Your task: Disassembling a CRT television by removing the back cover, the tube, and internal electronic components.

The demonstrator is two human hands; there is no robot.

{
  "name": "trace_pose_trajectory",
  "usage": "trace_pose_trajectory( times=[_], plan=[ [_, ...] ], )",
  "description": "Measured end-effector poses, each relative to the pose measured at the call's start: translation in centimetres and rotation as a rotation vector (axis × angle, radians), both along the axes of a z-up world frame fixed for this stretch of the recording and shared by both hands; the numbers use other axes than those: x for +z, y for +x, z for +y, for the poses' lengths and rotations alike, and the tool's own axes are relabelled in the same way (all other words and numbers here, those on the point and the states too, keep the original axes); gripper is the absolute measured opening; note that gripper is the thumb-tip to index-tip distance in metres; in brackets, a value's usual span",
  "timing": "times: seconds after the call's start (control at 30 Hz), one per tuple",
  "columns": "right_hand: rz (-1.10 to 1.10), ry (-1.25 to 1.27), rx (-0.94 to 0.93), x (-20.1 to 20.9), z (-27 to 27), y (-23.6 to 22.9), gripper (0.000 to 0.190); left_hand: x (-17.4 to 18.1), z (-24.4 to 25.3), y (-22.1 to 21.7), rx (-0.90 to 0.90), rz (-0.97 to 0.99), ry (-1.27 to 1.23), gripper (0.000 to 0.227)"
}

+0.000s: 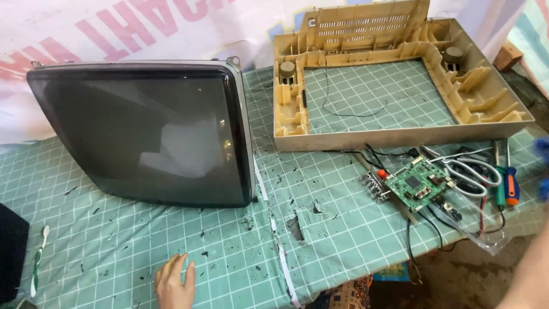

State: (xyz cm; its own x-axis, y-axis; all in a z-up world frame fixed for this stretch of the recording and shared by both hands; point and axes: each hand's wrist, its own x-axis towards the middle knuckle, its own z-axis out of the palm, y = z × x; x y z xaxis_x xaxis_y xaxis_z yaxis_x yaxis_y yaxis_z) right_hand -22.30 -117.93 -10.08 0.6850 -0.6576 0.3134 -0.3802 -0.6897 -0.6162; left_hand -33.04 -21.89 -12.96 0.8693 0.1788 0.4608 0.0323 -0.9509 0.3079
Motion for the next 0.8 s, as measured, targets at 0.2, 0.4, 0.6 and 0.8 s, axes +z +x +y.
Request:
trace_pose_trajectory(
  times=[0.2,0.4,0.6,0.8],
  plan=[
    [-0.172,0.074,0.153,7.6,5.9,-1.3,0.022,0.4,-0.8,0.3,-0.007,0.029,-0.087,0.034],
    [-0.369,0.140,0.316,17.2,22.6,-1.3,0.020,4.1,-3.2,0.9,-0.173,-0.017,-0.143,0.033],
    [-0.148,0.274,0.708,13.0,43.9,4.7,0.030,3.0,-2.2,-1.5,-0.262,-0.162,-0.148,0.029],
    [-0.048,-0.108,0.882,4.0,55.8,13.2,0.048,1.7,-0.5,-6.2,-0.134,-0.171,-0.155,0.027]
  ],
)
